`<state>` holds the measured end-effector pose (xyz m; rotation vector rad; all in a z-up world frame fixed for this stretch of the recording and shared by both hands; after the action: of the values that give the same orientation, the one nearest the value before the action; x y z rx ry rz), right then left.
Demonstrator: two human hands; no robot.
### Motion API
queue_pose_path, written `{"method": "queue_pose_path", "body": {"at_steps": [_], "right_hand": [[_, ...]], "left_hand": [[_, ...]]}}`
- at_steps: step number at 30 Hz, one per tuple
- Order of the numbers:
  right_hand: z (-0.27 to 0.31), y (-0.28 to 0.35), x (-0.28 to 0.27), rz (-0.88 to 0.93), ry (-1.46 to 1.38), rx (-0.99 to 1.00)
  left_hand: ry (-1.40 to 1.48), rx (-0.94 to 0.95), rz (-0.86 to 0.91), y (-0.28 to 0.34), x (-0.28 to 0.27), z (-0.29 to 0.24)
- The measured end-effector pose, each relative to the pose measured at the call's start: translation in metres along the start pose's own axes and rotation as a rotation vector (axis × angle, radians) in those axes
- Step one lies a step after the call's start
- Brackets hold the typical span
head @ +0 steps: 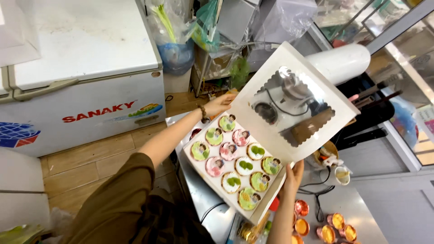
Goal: The person places cupcakes with printed toppers into a white bakery box, closes the cardboard lid, moves the box to a side counter, and then uses scissors to cut a sheet of portrait stickers.
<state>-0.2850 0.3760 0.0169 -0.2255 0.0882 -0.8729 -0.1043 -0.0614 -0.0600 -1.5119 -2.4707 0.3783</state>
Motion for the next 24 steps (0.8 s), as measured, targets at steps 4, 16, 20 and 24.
{"method": "queue_pose_path", "body": {"at_steps": [4, 16, 20, 24], "right_hand": [[-0.056, -0.019, -0.018, -0.023, -0.151, -0.092], [-0.104, -0.028, -0.043, -0.128, -0.322, -0.065], [-0.049, -0.015, -0.019, -0.053, -0.512, -0.091], [-0.045, -0.006, -0.029, -0.088, -0.242, -0.010]], "left_hand": [[0.100, -0.018, -0.002, -0.002, 0.014, 0.001], [0.186, -0.065, 0.008, 0.030, 0.002, -0.016], [0.410, -0.053, 0.113, 0.046, 0.018, -0.072], [-0.240, -0.165, 0.006, 0.055, 0.023, -0.078]]}}
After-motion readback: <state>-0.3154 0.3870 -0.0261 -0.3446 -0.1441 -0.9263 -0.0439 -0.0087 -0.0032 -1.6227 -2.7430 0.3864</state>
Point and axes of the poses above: each hand's wrist, its own y-axis away from the middle knuckle, its own x-axis out of the palm, z = x × y, the point moved 2 cm from there along -y, towards the middle knuckle
